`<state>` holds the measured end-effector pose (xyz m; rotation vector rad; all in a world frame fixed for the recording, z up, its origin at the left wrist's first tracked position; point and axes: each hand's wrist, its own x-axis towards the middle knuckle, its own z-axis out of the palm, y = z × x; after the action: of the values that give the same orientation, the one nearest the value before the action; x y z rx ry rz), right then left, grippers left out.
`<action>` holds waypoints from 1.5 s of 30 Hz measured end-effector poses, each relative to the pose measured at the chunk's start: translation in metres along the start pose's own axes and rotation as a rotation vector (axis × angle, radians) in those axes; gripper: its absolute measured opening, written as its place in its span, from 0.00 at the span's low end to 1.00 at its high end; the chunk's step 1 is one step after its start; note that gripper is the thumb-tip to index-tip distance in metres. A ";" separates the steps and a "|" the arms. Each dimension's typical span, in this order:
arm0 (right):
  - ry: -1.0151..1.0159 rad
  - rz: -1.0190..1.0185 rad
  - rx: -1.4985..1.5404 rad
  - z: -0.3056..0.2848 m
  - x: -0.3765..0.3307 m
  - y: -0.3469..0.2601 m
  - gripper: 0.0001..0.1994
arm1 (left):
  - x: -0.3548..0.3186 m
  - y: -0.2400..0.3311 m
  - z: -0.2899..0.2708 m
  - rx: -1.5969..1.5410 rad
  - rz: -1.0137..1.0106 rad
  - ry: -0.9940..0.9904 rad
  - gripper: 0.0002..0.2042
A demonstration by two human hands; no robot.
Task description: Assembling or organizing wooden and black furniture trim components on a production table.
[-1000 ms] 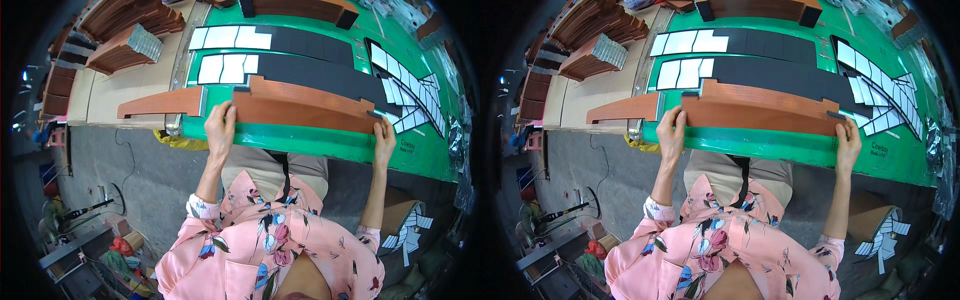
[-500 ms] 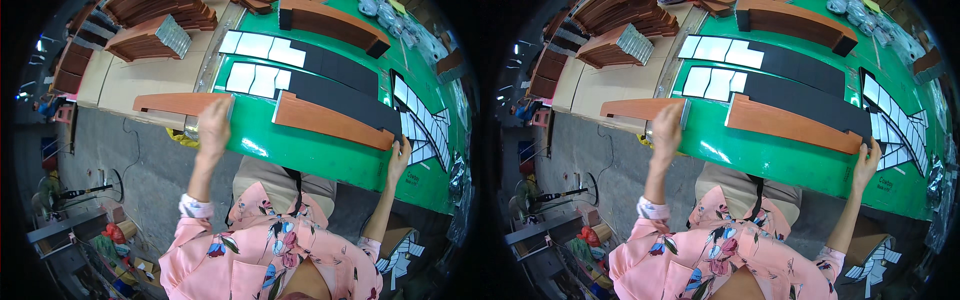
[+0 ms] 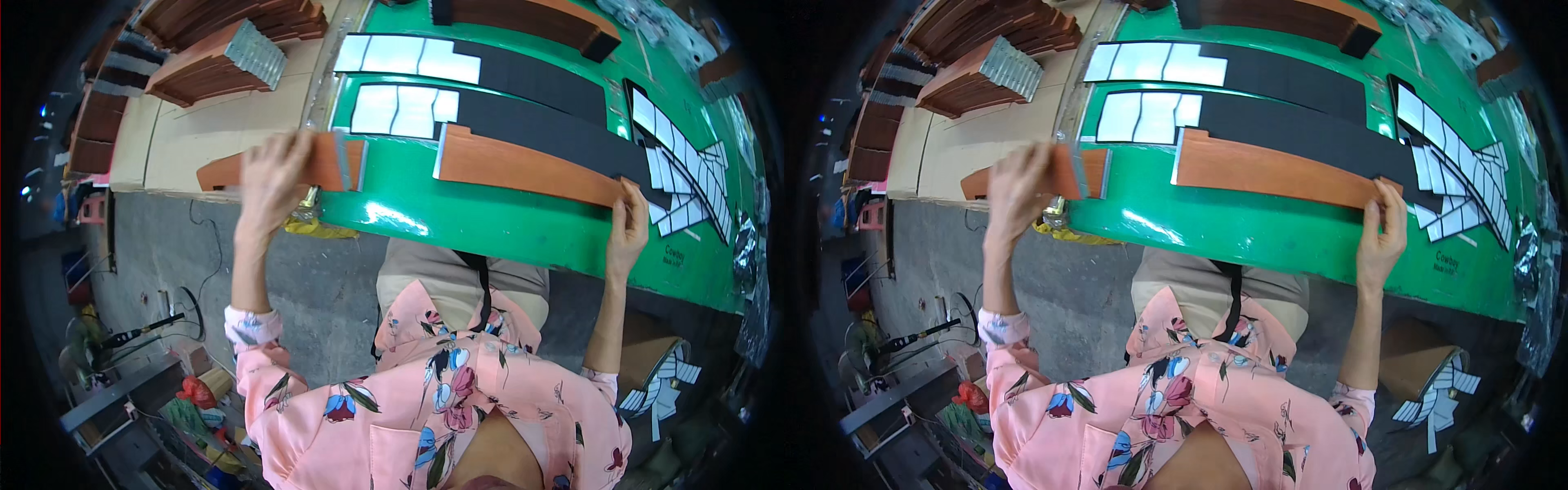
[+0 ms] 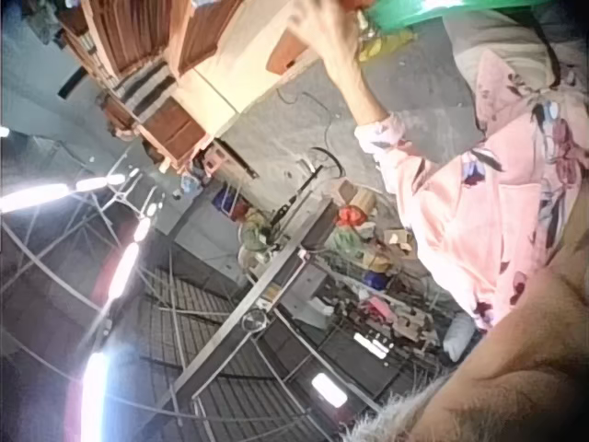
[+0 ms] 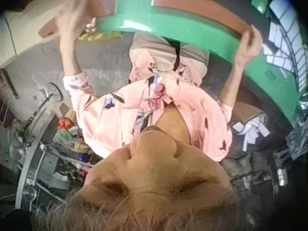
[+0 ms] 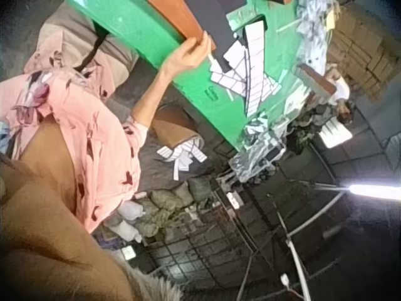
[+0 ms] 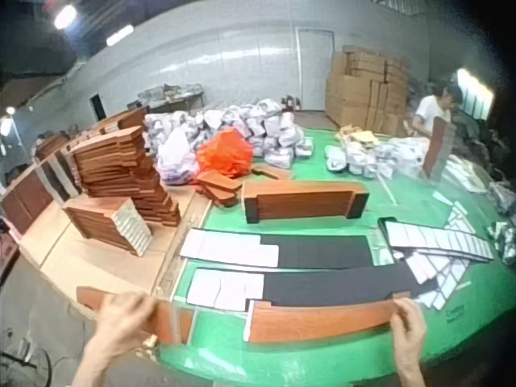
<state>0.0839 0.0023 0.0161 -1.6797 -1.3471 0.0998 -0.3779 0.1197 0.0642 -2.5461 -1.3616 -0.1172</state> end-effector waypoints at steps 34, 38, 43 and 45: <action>-0.808 -0.314 -0.116 0.021 0.007 -0.044 0.17 | 0.019 0.172 0.067 -1.202 -0.297 0.329 0.19; -0.691 -0.380 -0.043 0.042 0.050 -0.051 0.12 | 0.025 0.178 0.076 -1.251 -0.306 0.389 0.17; -0.704 -0.408 -0.097 0.133 0.108 -0.037 0.09 | 0.021 0.179 0.089 -1.226 -0.252 0.438 0.19; -0.671 -0.413 -0.155 0.164 0.128 -0.036 0.09 | 0.022 0.180 0.088 -1.218 -0.230 0.480 0.19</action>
<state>0.0132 0.2015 0.0107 -1.5094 -2.2278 0.3472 -0.2210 0.0640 -0.0493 -2.7415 -1.6073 -1.9738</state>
